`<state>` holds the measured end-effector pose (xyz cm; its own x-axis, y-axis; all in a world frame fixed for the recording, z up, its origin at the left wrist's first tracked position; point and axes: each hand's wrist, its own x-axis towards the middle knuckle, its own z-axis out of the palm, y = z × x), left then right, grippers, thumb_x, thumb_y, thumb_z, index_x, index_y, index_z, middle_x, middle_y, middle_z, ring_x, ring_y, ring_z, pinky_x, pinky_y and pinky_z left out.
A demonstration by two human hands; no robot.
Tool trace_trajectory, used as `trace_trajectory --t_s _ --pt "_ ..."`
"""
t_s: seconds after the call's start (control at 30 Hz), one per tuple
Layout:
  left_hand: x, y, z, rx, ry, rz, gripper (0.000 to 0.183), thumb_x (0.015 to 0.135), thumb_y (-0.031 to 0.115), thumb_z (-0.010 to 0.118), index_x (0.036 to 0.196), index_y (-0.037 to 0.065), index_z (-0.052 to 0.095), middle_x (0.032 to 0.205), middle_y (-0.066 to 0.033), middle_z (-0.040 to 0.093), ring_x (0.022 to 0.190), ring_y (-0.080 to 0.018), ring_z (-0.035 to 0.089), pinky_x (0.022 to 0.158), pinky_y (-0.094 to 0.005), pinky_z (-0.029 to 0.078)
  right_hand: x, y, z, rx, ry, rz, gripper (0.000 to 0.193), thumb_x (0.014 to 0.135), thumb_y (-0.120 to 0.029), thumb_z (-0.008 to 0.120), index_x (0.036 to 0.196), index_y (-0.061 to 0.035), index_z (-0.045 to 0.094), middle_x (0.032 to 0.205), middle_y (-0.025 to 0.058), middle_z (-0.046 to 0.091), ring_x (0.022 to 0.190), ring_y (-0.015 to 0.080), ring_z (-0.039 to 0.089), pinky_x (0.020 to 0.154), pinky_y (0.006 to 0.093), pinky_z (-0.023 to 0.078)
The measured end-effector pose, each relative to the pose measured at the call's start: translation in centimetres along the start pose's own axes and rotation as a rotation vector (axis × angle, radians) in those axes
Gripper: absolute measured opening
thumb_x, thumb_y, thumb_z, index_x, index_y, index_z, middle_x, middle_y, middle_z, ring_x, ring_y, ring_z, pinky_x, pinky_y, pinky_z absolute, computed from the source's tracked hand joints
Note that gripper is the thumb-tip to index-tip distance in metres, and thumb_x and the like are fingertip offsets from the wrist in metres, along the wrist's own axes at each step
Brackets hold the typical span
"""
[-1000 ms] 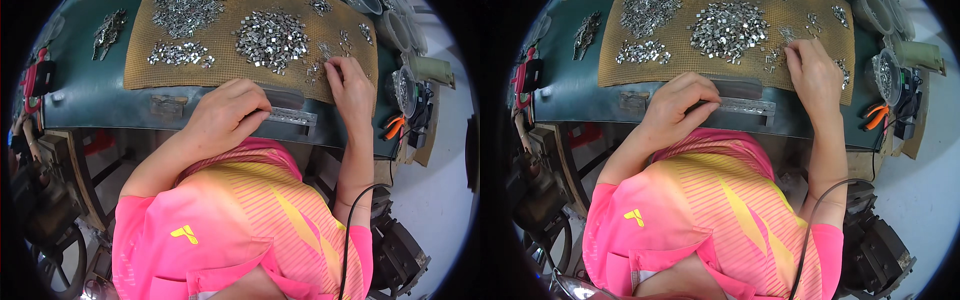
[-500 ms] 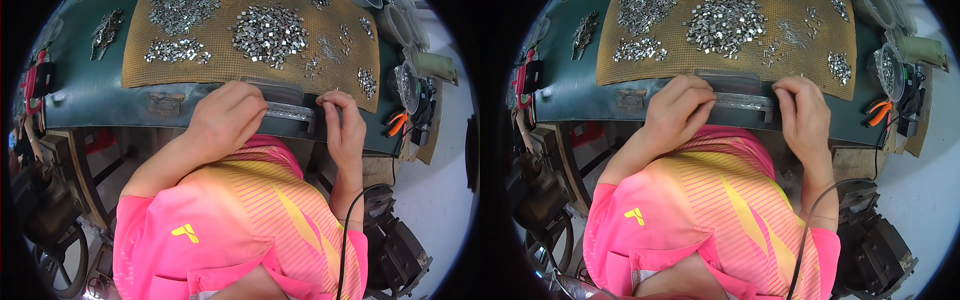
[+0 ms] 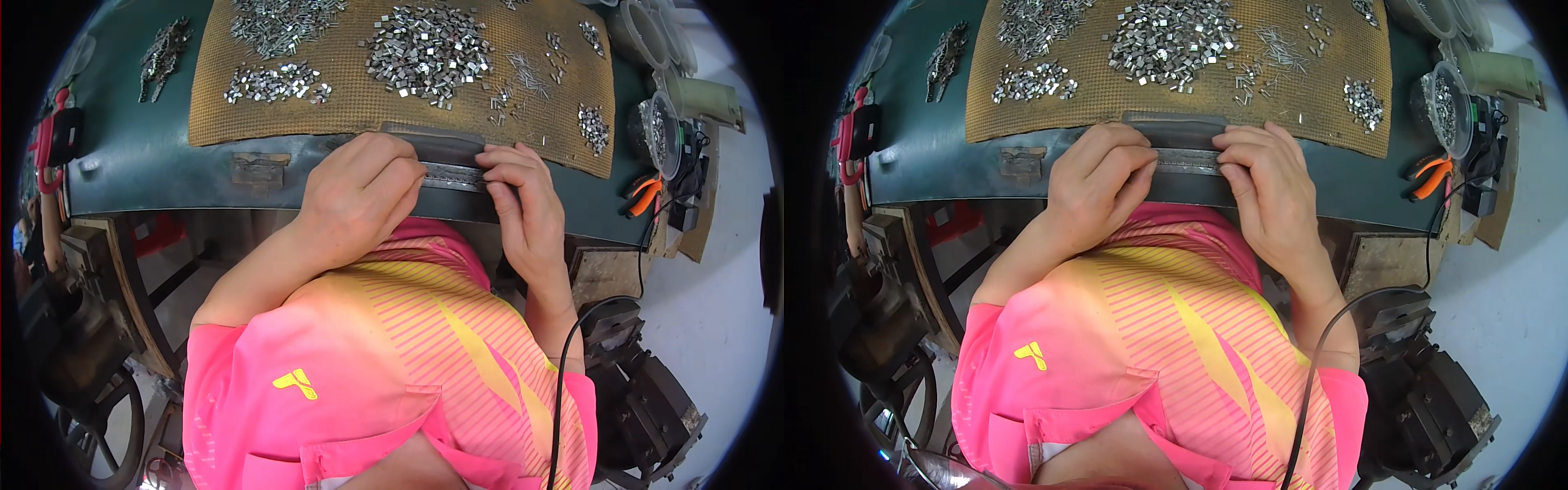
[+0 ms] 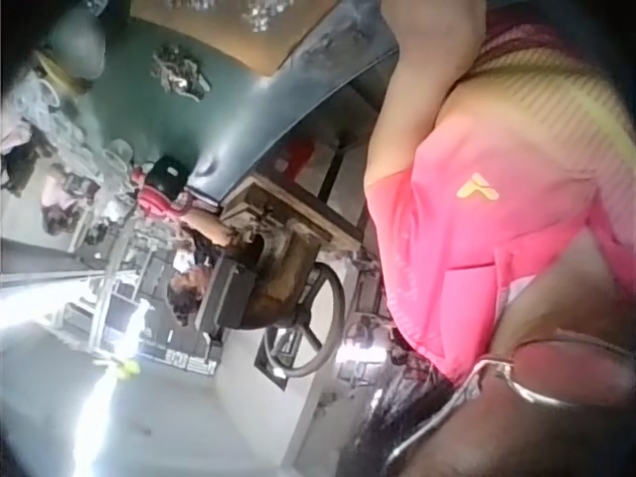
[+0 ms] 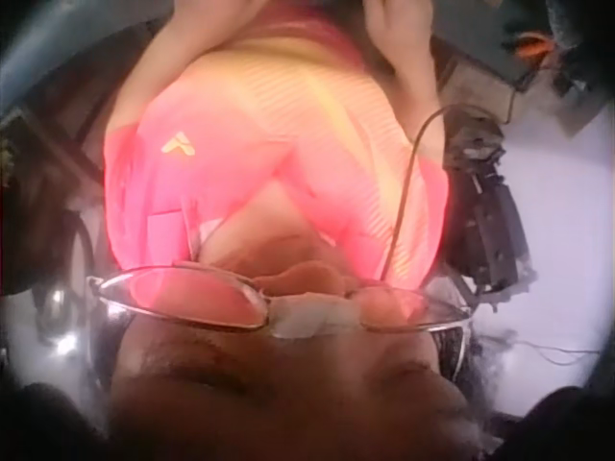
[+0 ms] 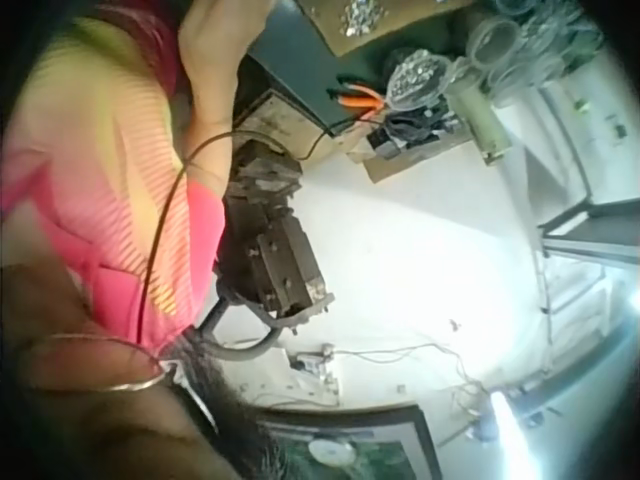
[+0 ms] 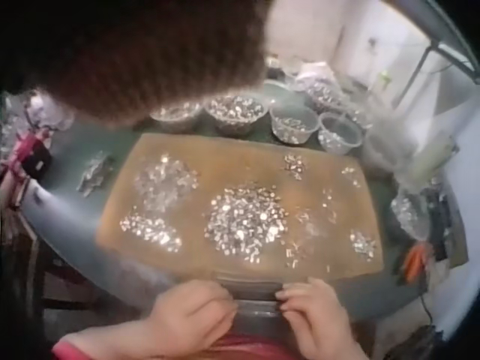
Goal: The person places small metal pieces into a mold bar by hand, inserts the loaded mold bar into a manual press machine, and rotates the wheel to press the pieces.
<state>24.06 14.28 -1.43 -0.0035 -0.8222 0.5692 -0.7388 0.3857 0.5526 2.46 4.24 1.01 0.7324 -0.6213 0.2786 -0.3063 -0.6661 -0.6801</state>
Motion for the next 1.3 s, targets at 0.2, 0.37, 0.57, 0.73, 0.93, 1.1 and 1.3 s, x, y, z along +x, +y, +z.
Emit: trace_trajectory --t_s 0.2,0.37,0.57,0.73,0.93,1.1,1.3 --pt "-0.1 -0.3 -0.2 -0.015 -0.014 -0.018 0.021 0.076 0.0 0.078 0.094 0.003 0.067 0.095 -0.0096 0.064 0.081 -0.0287 0.065 0.068 -0.0375 0.055 -0.1 -0.2 0.9 -0.111 -0.031 -0.029 0.015 0.092 -0.001 0.067 0.105 -0.0056 0.062 0.114 0.0082 0.07 0.115 0.0298 0.066 0.111 0.052 0.041" --pt "0.1 -1.0 -1.2 -0.081 -0.096 -0.013 0.023 0.078 -0.002 0.08 0.099 0.001 0.072 0.097 -0.0119 0.069 0.087 -0.0291 0.069 0.074 -0.0378 0.057 0.1 -0.1 1.3 -0.2 -0.011 -0.087 0.016 0.09 -0.001 0.069 0.104 -0.0048 0.062 0.111 0.0093 0.07 0.113 0.0299 0.066 0.107 0.0509 0.045" --pt "0.0 -1.5 -1.2 -0.112 -0.097 -0.006 0.024 0.077 -0.001 0.08 0.1 0.001 0.072 0.098 -0.0118 0.069 0.087 -0.0291 0.068 0.075 -0.0384 0.057 0.4 -0.1 1.4 -0.256 0.018 -0.151 0.019 0.087 -0.001 0.071 0.105 -0.0033 0.063 0.108 0.0108 0.069 0.109 0.0306 0.068 0.101 0.0481 0.051" --pt "0.2 -1.6 -1.4 -0.146 -0.119 0.009 0.025 0.077 0.0 0.08 0.1 0.001 0.072 0.099 -0.0125 0.069 0.087 -0.0306 0.069 0.073 -0.0387 0.056 -0.1 -0.5 1.6 -0.3 0.047 -0.188 0.02 0.086 -0.002 0.073 0.104 -0.0024 0.066 0.11 0.0118 0.071 0.108 0.0307 0.07 0.097 0.0466 0.054" --pt "0.5 -1.3 -1.5 -0.12 -0.108 0.033 0.022 0.077 0.003 0.079 0.098 0.004 0.072 0.096 -0.0102 0.066 0.087 -0.0292 0.067 0.069 -0.0385 0.056 0.0 0.0 0.1 -0.12 -0.024 -0.163 0.024 0.085 0.004 0.073 0.109 -0.001 0.071 0.116 0.0155 0.074 0.107 0.0331 0.072 0.094 0.0438 0.057" --pt "0.7 -1.4 -1.8 -0.094 -0.138 0.041 0.022 0.077 0.003 0.078 0.098 0.004 0.072 0.096 -0.0102 0.066 0.088 -0.0292 0.067 0.07 -0.0383 0.056 1.8 2.2 -1.1 -0.22 0.142 -0.033 0.019 0.089 0.001 0.073 0.108 -0.0033 0.072 0.106 0.0132 0.073 0.094 0.0306 0.072 0.08 0.036 0.057" --pt "1.0 -2.0 -2.2 -0.118 -0.145 0.031 0.021 0.079 0.003 0.079 0.099 0.004 0.071 0.097 -0.0099 0.066 0.089 -0.0289 0.067 0.071 -0.0386 0.056 5.1 4.3 -1.4 -0.338 0.138 0.153 0.011 0.093 -0.016 0.074 0.1 -0.0084 0.071 0.093 0.0071 0.07 0.076 0.0308 0.07 0.066 0.0383 0.055"
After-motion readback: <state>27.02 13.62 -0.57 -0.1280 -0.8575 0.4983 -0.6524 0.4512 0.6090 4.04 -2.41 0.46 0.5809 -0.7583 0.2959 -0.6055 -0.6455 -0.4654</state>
